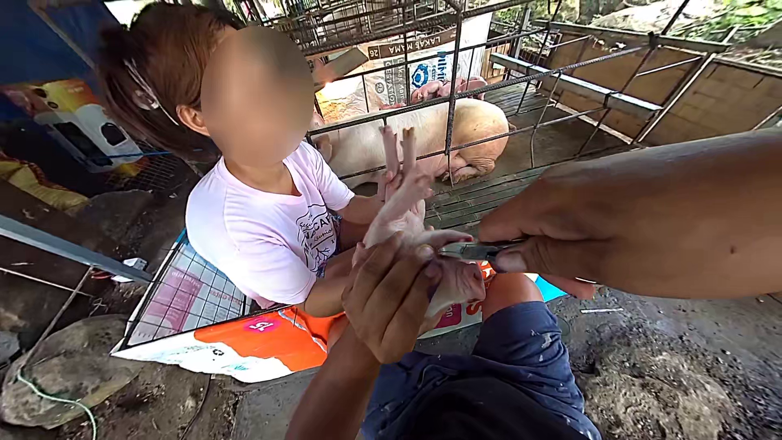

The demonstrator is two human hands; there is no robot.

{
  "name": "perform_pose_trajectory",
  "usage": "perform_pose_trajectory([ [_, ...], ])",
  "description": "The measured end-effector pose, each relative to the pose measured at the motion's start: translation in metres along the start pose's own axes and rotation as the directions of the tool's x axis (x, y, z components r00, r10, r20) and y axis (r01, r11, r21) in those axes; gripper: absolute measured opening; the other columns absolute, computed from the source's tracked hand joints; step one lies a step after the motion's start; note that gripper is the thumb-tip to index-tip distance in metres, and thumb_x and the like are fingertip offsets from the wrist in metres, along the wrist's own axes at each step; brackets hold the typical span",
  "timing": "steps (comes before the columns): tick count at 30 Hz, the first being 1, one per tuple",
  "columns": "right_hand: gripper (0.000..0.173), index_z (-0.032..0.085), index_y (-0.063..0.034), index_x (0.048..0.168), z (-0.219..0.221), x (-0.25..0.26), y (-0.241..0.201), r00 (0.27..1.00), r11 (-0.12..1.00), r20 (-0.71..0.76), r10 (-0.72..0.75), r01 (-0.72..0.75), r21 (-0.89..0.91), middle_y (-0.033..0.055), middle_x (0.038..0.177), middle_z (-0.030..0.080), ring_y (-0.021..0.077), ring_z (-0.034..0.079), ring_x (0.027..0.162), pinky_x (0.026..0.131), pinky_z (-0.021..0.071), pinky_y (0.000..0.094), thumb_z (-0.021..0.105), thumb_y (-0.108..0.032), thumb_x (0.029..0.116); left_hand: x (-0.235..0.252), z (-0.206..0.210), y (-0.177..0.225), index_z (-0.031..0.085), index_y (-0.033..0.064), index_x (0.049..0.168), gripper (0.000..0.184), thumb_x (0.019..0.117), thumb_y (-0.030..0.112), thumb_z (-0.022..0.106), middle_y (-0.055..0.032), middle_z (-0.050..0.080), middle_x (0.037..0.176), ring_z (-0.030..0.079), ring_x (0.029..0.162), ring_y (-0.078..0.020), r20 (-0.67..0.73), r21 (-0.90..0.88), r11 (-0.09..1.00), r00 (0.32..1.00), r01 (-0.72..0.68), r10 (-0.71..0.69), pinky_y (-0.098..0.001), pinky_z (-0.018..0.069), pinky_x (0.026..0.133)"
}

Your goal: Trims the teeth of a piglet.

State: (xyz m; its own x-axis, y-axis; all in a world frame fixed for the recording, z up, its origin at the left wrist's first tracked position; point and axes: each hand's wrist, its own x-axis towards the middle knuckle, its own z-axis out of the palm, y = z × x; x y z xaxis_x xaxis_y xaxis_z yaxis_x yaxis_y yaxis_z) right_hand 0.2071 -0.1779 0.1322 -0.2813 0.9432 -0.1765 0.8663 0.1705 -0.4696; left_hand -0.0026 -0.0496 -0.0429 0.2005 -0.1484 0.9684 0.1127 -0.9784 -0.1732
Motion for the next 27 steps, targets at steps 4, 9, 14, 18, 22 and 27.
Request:
perform_pose_trajectory([
  [4,0.018,0.066,-0.0203,0.096,0.003,-0.004,0.005,1.0,0.999,-0.017,0.023,-0.022,0.047,-0.0073,0.057,0.059,0.0007,0.051,0.042,0.037,0.0385,0.0178,0.052,-0.026,0.1065,-0.002,0.003,-0.004,0.061,0.0042,0.116,0.034,0.0905,0.021,0.077,-0.0119,0.071,0.115,0.066,0.115,-0.0293,0.034,-0.001,1.0,0.999,-0.012,0.012,-0.0453,0.0532,0.103],
  [9,0.023,0.066,-0.0186,0.098,0.005,0.002,0.018,0.993,0.991,0.018,0.113,-0.114,0.071,-0.0046,0.059,0.06,0.0035,0.053,0.043,0.038,0.0414,0.0197,0.05,-0.031,0.1082,-0.003,0.003,-0.005,0.061,0.0042,0.114,0.033,0.0893,0.018,0.077,-0.0115,0.071,0.113,0.067,0.113,-0.03,0.033,-0.01,1.0,0.999,-0.023,0.023,-0.0469,0.0544,0.101],
  [14,0.021,0.066,-0.0186,0.096,0.005,0.006,0.02,0.994,0.99,0.044,0.103,-0.107,0.093,-0.005,0.058,0.058,0.0024,0.051,0.044,0.04,0.0393,0.0185,0.052,-0.03,0.1077,-0.002,0.002,-0.006,0.059,0.0032,0.116,0.033,0.0909,0.017,0.076,-0.0119,0.07,0.115,0.066,0.114,-0.0297,0.051,-0.022,1.0,0.999,-0.011,0.012,-0.0463,0.054,0.102],
  [18,0.023,0.066,-0.0165,0.098,0.006,0.008,0.027,0.996,0.984,0.049,0.08,-0.087,0.156,-0.0034,0.056,0.057,0.0036,0.05,0.041,0.038,0.0389,0.0184,0.05,-0.031,0.1082,-0.005,0.002,-0.005,0.059,0.0062,0.119,0.037,0.0912,0.023,0.075,-0.0102,0.069,0.117,0.065,0.115,-0.0282,0.047,-0.009,1.0,0.999,0.005,-0.005,-0.0454,0.0528,0.103],
  [22,0.025,0.067,-0.0152,0.102,0.006,0.009,0.032,0.996,0.972,0.064,0.069,-0.082,0.221,-0.0028,0.057,0.059,0.0032,0.053,0.043,0.038,0.0411,0.0171,0.049,-0.032,0.1084,-0.006,0.001,-0.005,0.058,0.006,0.118,0.038,0.0893,0.021,0.078,-0.0096,0.07,0.116,0.065,0.116,-0.0281,0.044,-0.007,1.0,0.999,0.012,-0.011,-0.0453,0.0531,0.103],
  [27,0.023,0.065,-0.0119,0.105,0.005,0.012,0.032,0.987,0.931,0.138,0.079,-0.122,0.344,0.0006,0.056,0.055,0.0046,0.051,0.041,0.038,0.0419,0.0174,0.048,-0.027,0.1094,-0.009,0.001,-0.005,0.058,0.0069,0.121,0.041,0.089,0.023,0.078,-0.0081,0.069,0.119,0.064,0.119,-0.0275,0.047,-0.015,1.0,0.999,0.026,-0.026,-0.0446,0.0512,0.106],
])
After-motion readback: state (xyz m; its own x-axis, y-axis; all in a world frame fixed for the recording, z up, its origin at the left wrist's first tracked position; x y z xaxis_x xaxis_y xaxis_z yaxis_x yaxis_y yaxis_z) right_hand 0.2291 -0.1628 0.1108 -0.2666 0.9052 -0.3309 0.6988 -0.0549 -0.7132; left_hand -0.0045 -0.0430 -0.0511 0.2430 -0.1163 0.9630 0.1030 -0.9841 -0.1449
